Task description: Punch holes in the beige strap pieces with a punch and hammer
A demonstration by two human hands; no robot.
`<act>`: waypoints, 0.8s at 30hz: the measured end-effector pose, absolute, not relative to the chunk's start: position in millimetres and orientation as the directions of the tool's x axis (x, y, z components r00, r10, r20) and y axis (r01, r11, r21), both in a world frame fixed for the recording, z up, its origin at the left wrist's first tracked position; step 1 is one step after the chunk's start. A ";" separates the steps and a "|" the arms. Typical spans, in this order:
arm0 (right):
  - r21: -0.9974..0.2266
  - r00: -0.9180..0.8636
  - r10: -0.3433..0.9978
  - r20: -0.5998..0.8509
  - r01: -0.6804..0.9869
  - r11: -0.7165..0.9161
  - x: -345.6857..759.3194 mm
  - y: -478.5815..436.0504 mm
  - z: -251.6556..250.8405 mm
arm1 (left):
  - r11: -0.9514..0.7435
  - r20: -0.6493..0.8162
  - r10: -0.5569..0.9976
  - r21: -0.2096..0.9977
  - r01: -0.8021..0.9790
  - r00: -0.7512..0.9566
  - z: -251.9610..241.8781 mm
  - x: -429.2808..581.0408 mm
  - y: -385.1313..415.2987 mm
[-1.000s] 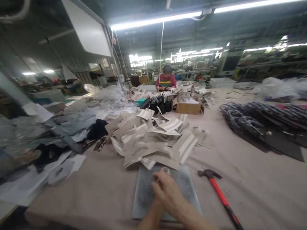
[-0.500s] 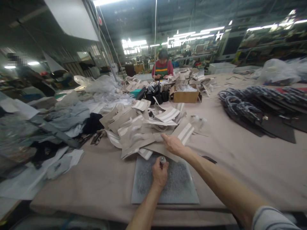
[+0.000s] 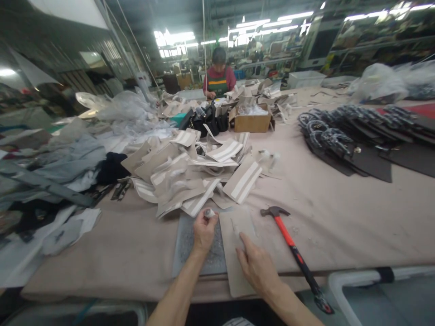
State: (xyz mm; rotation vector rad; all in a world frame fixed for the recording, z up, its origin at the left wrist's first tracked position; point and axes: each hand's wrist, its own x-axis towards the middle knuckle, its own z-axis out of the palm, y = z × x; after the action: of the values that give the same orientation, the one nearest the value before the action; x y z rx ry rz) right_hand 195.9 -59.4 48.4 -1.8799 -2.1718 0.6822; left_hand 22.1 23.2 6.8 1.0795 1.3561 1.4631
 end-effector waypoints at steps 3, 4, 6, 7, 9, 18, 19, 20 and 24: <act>-0.459 -0.139 0.970 -0.197 0.888 0.034 188.4 -63.7 46.8 | -0.068 0.065 0.992 0.997 -0.031 -0.106 23.0 26.8 34.1; -0.460 -0.129 0.970 -0.208 0.888 0.019 187.3 -62.7 48.0 | -0.066 0.063 0.996 0.997 -0.049 -0.060 26.1 30.5 37.8; -0.484 -0.118 0.968 -0.222 0.875 -0.004 186.9 -60.4 50.5 | -0.058 0.059 0.998 0.995 -0.084 0.008 27.0 39.3 43.9; -0.511 -0.119 0.967 -0.224 0.859 -0.013 187.7 -59.6 51.4 | -0.049 0.052 0.998 0.994 -0.096 0.032 24.9 43.5 45.9; -0.583 -0.126 0.969 -0.211 0.813 -0.022 191.9 -58.4 52.4 | -0.013 0.020 0.998 0.995 -0.103 0.061 17.0 50.0 47.6; -0.228 0.145 0.989 0.030 0.964 -0.134 279.3 -34.9 45.0 | 0.036 -0.036 0.999 0.989 -0.142 0.004 -9.2 56.6 46.6; -0.158 0.160 0.987 0.007 0.975 -0.157 290.3 -33.8 41.8 | 0.035 -0.036 0.999 0.990 -0.135 -0.001 -9.7 57.0 47.2; -0.105 0.172 0.984 -0.039 0.979 -0.175 299.7 -33.9 37.9 | 0.031 -0.032 0.999 0.992 -0.123 -0.005 -10.0 57.3 47.6; -0.045 0.175 0.971 -0.164 0.982 -0.185 320.1 -40.6 19.2 | 0.018 -0.019 1.000 0.997 -0.078 -0.006 -8.9 57.1 47.5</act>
State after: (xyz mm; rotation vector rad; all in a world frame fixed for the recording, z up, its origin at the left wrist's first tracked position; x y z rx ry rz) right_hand 320.1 -40.6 19.2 -2.4613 -2.0484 0.2499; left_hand 57.1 47.5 -8.9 1.1348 1.1656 1.2367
